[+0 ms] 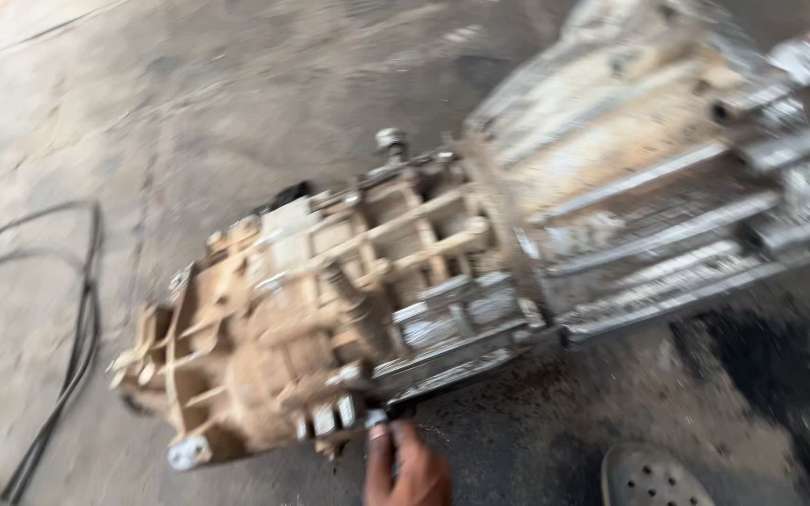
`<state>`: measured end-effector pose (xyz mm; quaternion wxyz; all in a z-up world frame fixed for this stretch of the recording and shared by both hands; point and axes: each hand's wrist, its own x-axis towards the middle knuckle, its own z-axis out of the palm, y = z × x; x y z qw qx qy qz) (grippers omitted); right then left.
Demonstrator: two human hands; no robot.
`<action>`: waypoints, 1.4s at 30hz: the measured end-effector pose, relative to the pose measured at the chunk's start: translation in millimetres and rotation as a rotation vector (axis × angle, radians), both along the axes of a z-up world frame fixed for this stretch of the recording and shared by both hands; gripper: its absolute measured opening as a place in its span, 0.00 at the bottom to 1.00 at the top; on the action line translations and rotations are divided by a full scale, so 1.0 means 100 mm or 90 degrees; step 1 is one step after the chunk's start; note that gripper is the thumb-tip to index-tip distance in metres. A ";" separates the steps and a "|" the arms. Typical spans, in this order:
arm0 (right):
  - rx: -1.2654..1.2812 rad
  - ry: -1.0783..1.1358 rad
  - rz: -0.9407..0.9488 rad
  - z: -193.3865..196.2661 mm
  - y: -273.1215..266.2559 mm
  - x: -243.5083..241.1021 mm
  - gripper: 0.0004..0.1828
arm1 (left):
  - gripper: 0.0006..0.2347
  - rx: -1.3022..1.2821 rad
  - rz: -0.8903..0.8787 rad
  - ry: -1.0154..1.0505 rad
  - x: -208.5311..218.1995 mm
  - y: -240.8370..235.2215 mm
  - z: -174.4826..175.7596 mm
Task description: The person uses a metal scraper to remove dirt and grime from the surface of a large mechanical component, likely a transmission or differential, resting on a concrete floor. The person systematically scrapes various sections of the component's exterior.
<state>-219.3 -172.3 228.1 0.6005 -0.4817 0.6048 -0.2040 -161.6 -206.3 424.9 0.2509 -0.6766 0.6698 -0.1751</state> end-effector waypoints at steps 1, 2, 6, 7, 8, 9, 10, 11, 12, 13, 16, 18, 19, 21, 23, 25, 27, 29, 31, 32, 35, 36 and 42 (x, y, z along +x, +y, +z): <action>-0.061 0.012 -0.032 -0.02 0.00 0.01 0.14 | 0.10 0.049 -0.037 -0.106 -0.04 -0.02 -0.26; -0.123 0.034 -0.062 -0.05 0.00 0.03 0.14 | 0.09 0.086 -0.067 -0.186 -0.08 -0.06 -0.56; 0.009 0.022 0.007 -0.21 -0.08 -0.05 0.13 | 0.08 0.195 -0.134 -0.394 -0.04 0.14 -1.46; -0.015 0.006 0.012 -0.17 -0.06 0.04 0.13 | 0.08 0.220 -0.138 -0.436 0.02 0.23 -1.59; -0.021 -0.011 0.014 -0.14 -0.04 0.12 0.12 | 0.07 0.240 -0.143 -0.466 0.06 0.29 -1.73; -0.035 -0.031 0.022 -0.10 -0.02 0.21 0.12 | 0.07 0.258 -0.149 -0.495 0.10 0.35 -1.85; -0.057 -0.036 0.015 -0.07 0.03 0.25 0.12 | 0.07 0.270 -0.162 -0.514 0.07 0.40 -1.97; -0.061 -0.048 0.020 -0.05 0.07 0.26 0.11 | 0.06 0.279 -0.171 -0.529 0.03 0.45 -2.06; -0.066 -0.062 0.020 -0.04 0.10 0.27 0.11 | 0.06 0.287 -0.178 -0.544 0.01 0.49 -2.12; -0.067 -0.062 -0.003 -0.04 0.11 0.25 0.11 | 0.06 0.290 -0.188 -0.546 -0.02 0.51 -2.16; -0.088 -0.049 -0.077 -0.13 0.12 0.23 0.10 | 0.06 0.289 -0.217 -0.540 -0.02 0.51 -2.29; -0.117 -0.017 -0.144 -0.14 0.17 0.04 0.09 | 0.06 0.301 -0.218 -0.509 -0.19 0.61 -2.31; -0.093 -0.025 -0.138 -0.12 0.16 -0.02 0.08 | 0.06 0.308 -0.216 -0.504 -0.24 0.62 -2.31; -0.043 -0.080 -0.118 -0.04 0.06 -0.06 0.09 | 0.06 0.301 -0.176 -0.506 -0.25 0.59 -2.29; -0.040 0.000 -0.009 0.01 0.02 -0.13 0.10 | 0.06 0.286 -0.159 -0.561 -0.28 0.63 -2.35; -0.055 -0.004 0.056 0.08 0.00 -0.14 0.11 | 0.08 0.261 -0.141 -0.633 -0.23 0.71 -2.37; -0.079 -0.075 0.032 0.11 -0.08 -0.12 0.14 | 0.09 0.255 -0.057 -0.437 -0.13 0.69 -2.42; -0.065 -0.063 0.037 0.09 -0.07 -0.17 0.12 | 0.09 0.215 -0.042 -0.582 -0.12 0.75 -2.52; -0.066 -0.050 0.031 0.06 -0.06 -0.18 0.12 | 0.07 0.102 -0.102 -1.081 -0.11 0.78 -2.61; -0.074 -0.048 0.027 0.05 -0.06 -0.15 0.12 | 0.09 0.189 -0.128 -0.902 -0.08 0.79 -2.63; -0.004 -0.093 0.010 0.01 -0.03 -0.05 0.15 | 0.14 0.309 -0.180 -0.657 0.00 0.79 -2.72; 0.036 -0.112 0.002 -0.03 -0.02 -0.03 0.17 | 0.14 0.276 -0.197 -0.776 -0.01 0.78 -2.78; -0.035 -0.130 -0.049 -0.22 -0.01 0.00 0.16 | 0.15 0.103 -0.225 -1.335 0.06 0.85 -2.93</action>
